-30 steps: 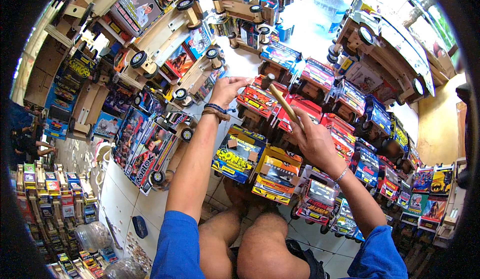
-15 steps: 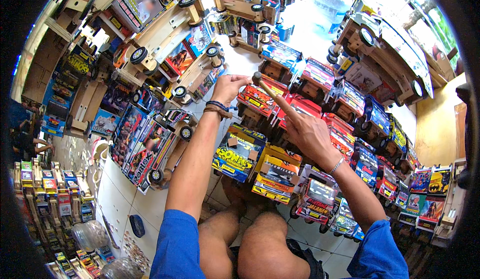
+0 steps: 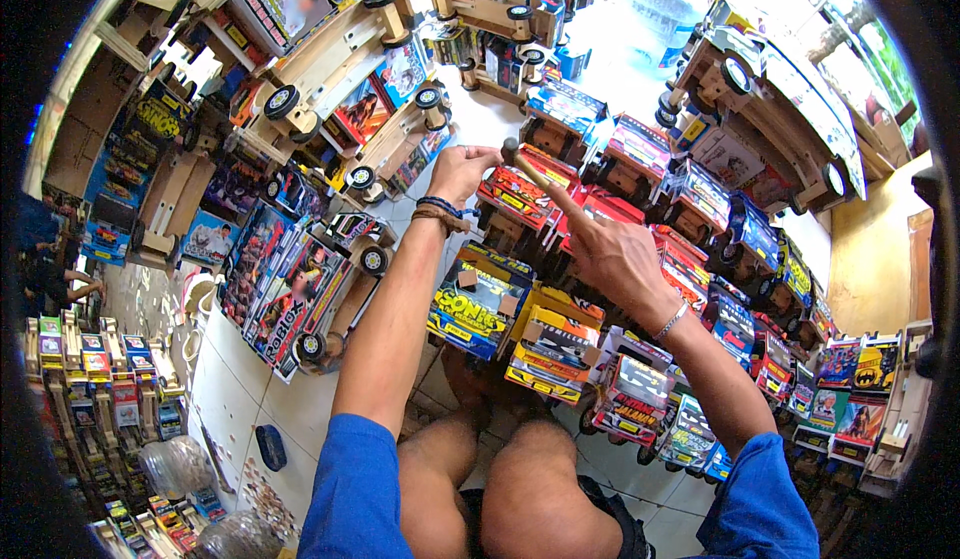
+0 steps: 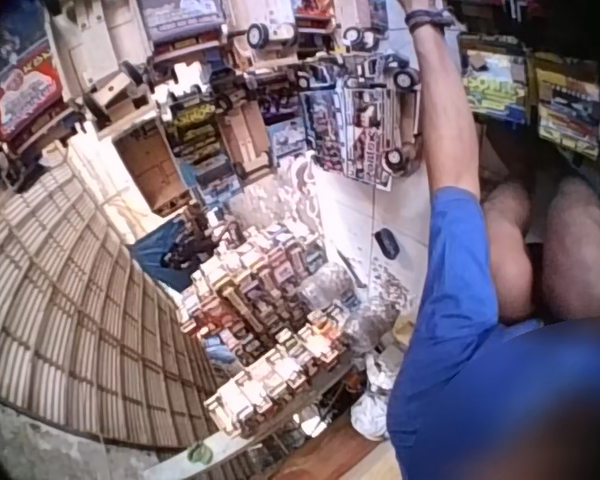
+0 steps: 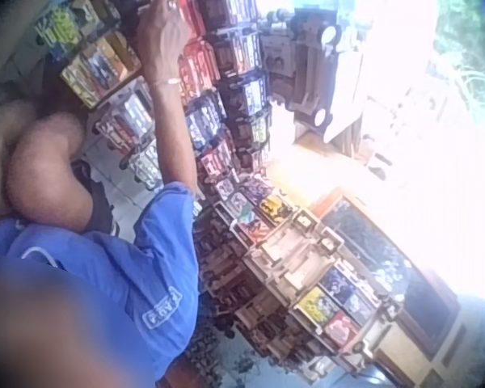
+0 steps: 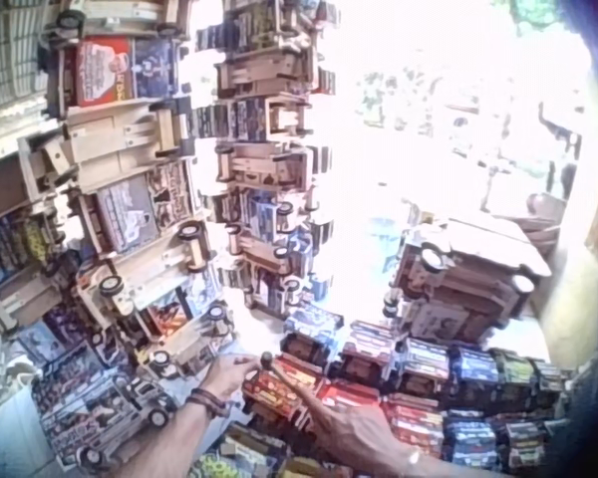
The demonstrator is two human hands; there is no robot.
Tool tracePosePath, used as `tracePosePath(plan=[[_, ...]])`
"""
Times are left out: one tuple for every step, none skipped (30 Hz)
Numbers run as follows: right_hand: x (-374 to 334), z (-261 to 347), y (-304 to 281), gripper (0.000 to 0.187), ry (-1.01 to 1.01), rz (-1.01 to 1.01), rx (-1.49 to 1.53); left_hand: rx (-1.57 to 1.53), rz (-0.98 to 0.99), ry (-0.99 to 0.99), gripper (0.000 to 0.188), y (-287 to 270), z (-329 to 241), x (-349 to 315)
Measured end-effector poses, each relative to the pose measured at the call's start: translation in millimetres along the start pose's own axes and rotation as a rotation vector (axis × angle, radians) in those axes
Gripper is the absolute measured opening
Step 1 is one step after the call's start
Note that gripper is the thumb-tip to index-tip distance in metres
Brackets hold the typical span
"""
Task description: The person sits on the floor and assembles wooden toy cars by inserting dowels into pre-drilled holes. They pick up toy car kits, align the dowels, and use a hammer to tap them into place. The person handles multiple toy car boxes and assembles them one at a time.
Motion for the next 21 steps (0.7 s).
tracePosePath(plan=[[0,0,-2,0.073,0.001,-0.046,0.005,-0.006,0.009,-0.017,0.023,0,0,0],[0,1,-4,0.073,0.004,-0.09,0.011,-0.013,0.018,-0.037,0.023,0,1,-1],[1,2,-5,0.073,-0.002,-0.114,0.024,-0.023,0.007,-0.039,0.024,0,0,-2],[1,2,-6,0.073,-0.008,-0.138,0.038,-0.032,-0.005,-0.041,0.025,1,0,-2],[1,3,-7,0.073,-0.008,-0.148,0.061,-0.051,0.0,-0.034,0.027,2,-1,-3],[1,2,-6,0.074,0.002,-0.073,0.027,-0.009,-0.015,-0.048,0.031,1,-2,-3],[2,1,-4,0.074,0.016,0.016,0.002,0.0,-0.013,-0.018,0.031,1,-3,-4],[2,0,-3,0.074,0.02,0.08,-0.019,0.005,-0.007,0.013,0.032,2,-4,-5],[1,-1,-3,0.074,0.02,0.034,-0.018,0.017,-0.01,0.022,0.032,2,-4,-6],[2,-1,-3,0.074,0.007,-0.037,-0.015,-0.032,0.015,0.017,0.031,3,-5,-6],[2,-2,-3,0.073,0.012,-0.084,-0.022,-0.075,0.028,-0.012,0.029,4,-5,-6],[2,-2,-3,0.073,-0.018,-0.137,0.003,-0.117,0.036,-0.063,0.028,4,-4,-7],[1,-2,-2,0.073,-0.031,-0.169,0.014,-0.071,0.012,-0.047,0.027,4,-5,-8],[1,-3,-3,0.073,-0.044,-0.202,0.024,-0.024,-0.015,-0.048,0.027,3,-5,-8],[0,-4,-1,0.071,-0.026,-0.114,0.009,0.024,-0.04,-0.048,0.026,3,-6,-9],[-1,-5,1,0.07,-0.011,-0.026,-0.007,-0.018,0.005,-0.009,0.03,3,-7,-10],[-1,-6,3,0.069,0.002,0.054,-0.025,-0.019,0.009,0.006,0.03,3,-7,-10],[-2,-6,2,0.068,0.005,0.01,-0.019,-0.019,0.015,0.019,0.031,3,-7,-11],[-2,-6,0,0.068,0.004,-0.043,-0.015,-0.019,0.018,0.036,0.032,3,-7,-11],[-2,-6,-1,0.068,-0.004,-0.111,-0.017,-0.1,0.036,0.005,0.03,4,-5,-11],[-2,-5,-1,0.071,-0.011,-0.103,-0.015,-0.069,0.013,-0.002,0.03,3,-5,-10]])
Point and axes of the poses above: each hand's wrist, its own x-axis towards the middle knuckle, its own y-axis out of the palm, z = x × y, the point moved 2 cm from there along x, towards the middle knuckle, and after that the axes turned 9 degrees about -y, right-handed, at the moved point
